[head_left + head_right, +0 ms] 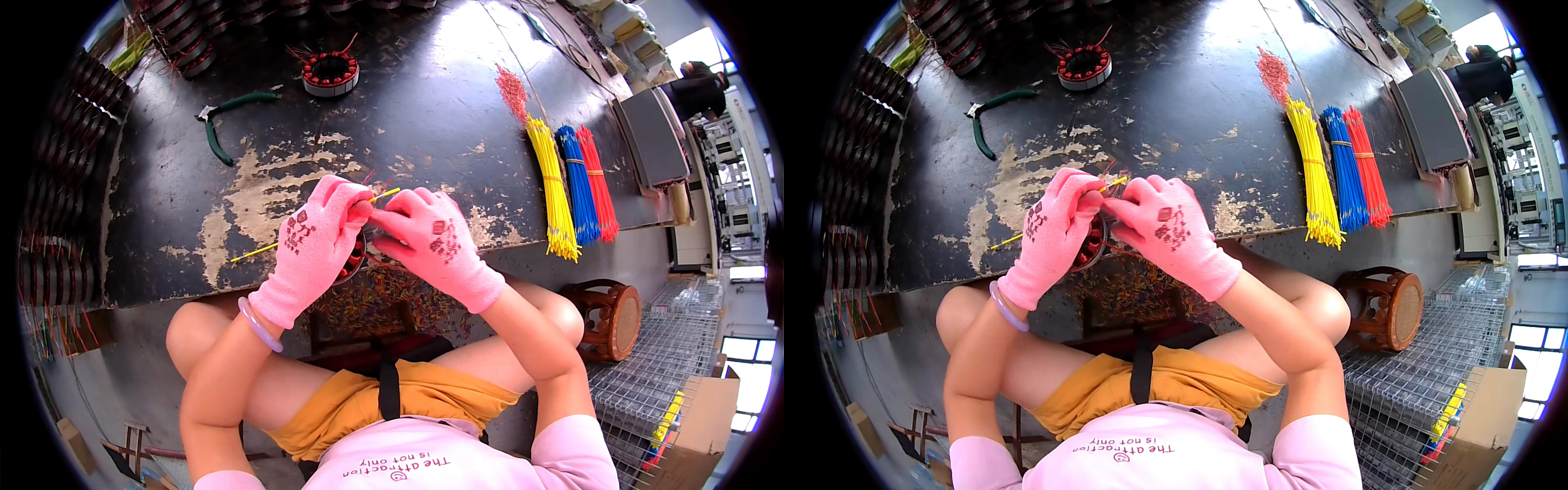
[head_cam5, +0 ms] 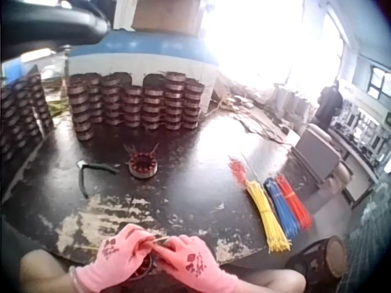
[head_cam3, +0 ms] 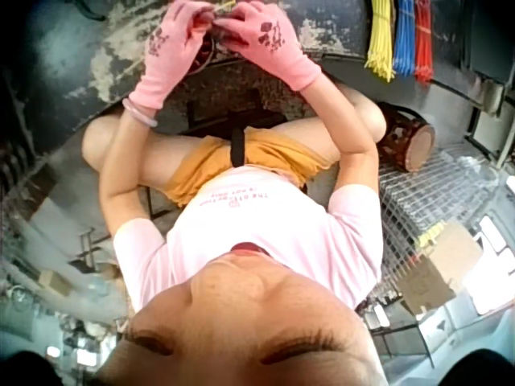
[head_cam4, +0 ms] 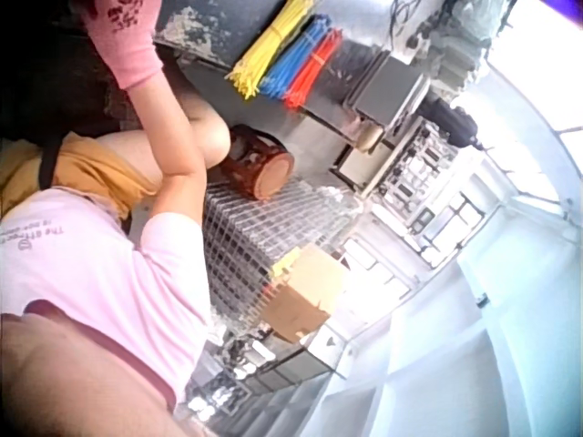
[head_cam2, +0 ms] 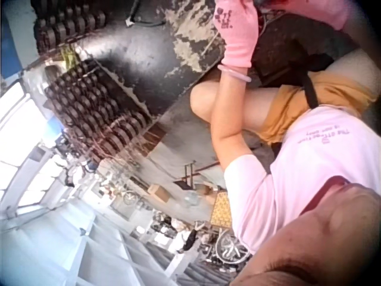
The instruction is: The person is inserting wires into the slots of motor stators, securing the wires with plastic ties, and using pliers to cut the excess material. They move the stators between the workbench and stacks while handling colored wires and wire ties.
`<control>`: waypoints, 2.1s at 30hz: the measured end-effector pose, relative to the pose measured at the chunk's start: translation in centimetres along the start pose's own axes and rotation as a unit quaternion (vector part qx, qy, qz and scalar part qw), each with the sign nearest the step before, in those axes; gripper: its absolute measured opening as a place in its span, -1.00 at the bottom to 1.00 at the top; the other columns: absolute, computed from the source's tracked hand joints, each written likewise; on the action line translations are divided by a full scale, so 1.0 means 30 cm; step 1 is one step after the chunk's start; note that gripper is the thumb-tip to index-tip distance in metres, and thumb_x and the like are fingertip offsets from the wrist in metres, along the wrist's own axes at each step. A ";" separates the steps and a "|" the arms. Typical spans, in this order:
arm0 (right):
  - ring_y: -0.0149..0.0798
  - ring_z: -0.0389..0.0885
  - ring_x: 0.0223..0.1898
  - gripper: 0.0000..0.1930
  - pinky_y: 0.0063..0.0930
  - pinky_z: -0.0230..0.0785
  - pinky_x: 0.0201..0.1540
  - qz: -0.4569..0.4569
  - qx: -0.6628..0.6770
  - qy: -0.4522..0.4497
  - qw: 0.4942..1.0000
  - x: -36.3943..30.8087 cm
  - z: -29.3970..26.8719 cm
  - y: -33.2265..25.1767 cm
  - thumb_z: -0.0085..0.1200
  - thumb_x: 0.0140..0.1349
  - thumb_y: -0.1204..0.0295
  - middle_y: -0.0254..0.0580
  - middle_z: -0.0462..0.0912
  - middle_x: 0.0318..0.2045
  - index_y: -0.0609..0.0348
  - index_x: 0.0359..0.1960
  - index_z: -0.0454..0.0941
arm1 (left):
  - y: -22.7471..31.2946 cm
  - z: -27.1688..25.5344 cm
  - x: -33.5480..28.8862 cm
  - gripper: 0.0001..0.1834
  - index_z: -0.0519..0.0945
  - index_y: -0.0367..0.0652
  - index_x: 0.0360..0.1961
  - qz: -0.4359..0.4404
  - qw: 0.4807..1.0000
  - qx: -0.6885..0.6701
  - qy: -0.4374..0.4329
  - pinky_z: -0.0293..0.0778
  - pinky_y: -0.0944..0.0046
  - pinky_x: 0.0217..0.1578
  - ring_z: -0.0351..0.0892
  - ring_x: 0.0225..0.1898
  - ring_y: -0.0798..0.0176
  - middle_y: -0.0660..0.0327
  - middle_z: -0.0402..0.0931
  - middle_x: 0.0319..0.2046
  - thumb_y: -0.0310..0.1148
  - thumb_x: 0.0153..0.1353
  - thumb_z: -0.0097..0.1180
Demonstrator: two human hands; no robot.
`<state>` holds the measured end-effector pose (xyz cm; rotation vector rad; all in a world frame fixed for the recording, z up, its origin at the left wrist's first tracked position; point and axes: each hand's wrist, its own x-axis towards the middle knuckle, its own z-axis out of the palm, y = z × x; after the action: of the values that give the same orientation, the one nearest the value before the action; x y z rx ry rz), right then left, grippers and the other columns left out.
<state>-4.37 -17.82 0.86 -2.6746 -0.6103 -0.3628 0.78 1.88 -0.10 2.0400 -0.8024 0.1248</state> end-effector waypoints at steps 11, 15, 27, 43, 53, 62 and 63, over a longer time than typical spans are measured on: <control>-0.22 0.52 -0.03 -0.87 -0.22 0.39 0.03 -0.040 -0.114 0.062 0.991 -0.043 -0.009 0.072 0.27 0.02 0.30 -0.42 0.54 -0.20 -0.09 -0.39 0.60 | 0.022 0.027 0.021 -0.82 0.56 -0.11 -0.03 -0.010 0.999 0.041 -0.030 0.58 0.16 -0.27 0.68 -0.23 0.01 0.15 0.54 -0.14 -0.44 0.36 0.13; -0.19 0.57 -0.01 -0.80 -0.18 0.42 -0.01 -0.054 -0.088 0.073 0.992 -0.018 -0.012 0.071 0.30 -0.04 0.35 -0.42 0.60 -0.16 -0.06 -0.35 0.58 | 0.014 -0.006 0.010 -0.83 0.57 -0.02 -0.10 0.001 0.997 0.078 0.028 0.57 0.17 -0.37 0.67 -0.26 0.08 0.22 0.54 -0.20 -0.44 0.28 0.15; -0.01 0.63 -0.18 -0.86 -0.13 0.47 -0.10 0.007 -0.149 0.042 0.988 -0.139 0.016 0.075 0.19 0.35 0.36 -0.08 0.67 -0.26 0.17 -0.24 0.65 | -0.011 0.062 -0.038 -0.83 0.50 -0.07 -0.20 -0.016 0.998 0.053 -0.021 0.53 0.05 -0.35 0.65 -0.30 -0.02 0.12 0.45 -0.16 -0.41 0.19 0.20; 0.01 0.73 -0.15 -0.73 -0.22 0.55 -0.02 0.118 0.059 -0.012 0.991 -0.152 -0.006 -0.096 0.21 0.40 0.32 0.08 0.76 -0.15 0.32 -0.07 0.69 | -0.012 0.086 0.008 -0.76 0.55 -0.05 -0.15 -0.048 0.996 0.071 -0.034 0.57 0.00 -0.40 0.67 -0.23 0.03 0.10 0.45 -0.06 -0.33 0.16 0.27; 0.05 0.72 -0.26 -0.74 -0.15 0.54 -0.16 0.193 0.031 -0.020 0.980 -0.173 0.076 -0.131 0.13 0.44 0.27 0.03 0.75 -0.26 0.26 -0.16 0.63 | -0.013 0.091 0.010 -0.74 0.52 -0.08 -0.15 -0.025 0.994 0.101 -0.032 0.55 0.09 -0.46 0.66 -0.28 0.07 0.12 0.44 -0.09 -0.34 0.16 0.27; -0.01 0.70 -0.27 -0.73 -0.19 0.54 -0.17 0.178 0.112 -0.033 0.977 -0.147 0.021 -0.135 0.12 0.45 0.29 0.01 0.74 -0.28 0.30 -0.13 0.65 | -0.018 0.069 -0.006 -0.75 0.52 -0.09 -0.15 -0.022 0.994 0.102 -0.027 0.53 0.08 -0.44 0.65 -0.30 0.06 0.10 0.43 -0.10 -0.34 0.16 0.24; -0.05 0.70 -0.27 -0.72 -0.21 0.54 -0.18 0.206 0.154 -0.042 0.966 -0.138 0.011 -0.153 0.12 0.45 0.29 0.00 0.75 -0.28 0.32 -0.12 0.65 | -0.027 0.085 -0.006 -0.75 0.52 -0.09 -0.14 -0.023 0.994 0.101 -0.021 0.53 0.08 -0.45 0.65 -0.30 0.06 0.11 0.42 -0.10 -0.34 0.16 0.24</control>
<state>-10.03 -15.34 0.58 -2.4384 -0.1079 -0.0341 0.59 0.27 -2.22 2.2560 -0.7948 0.1426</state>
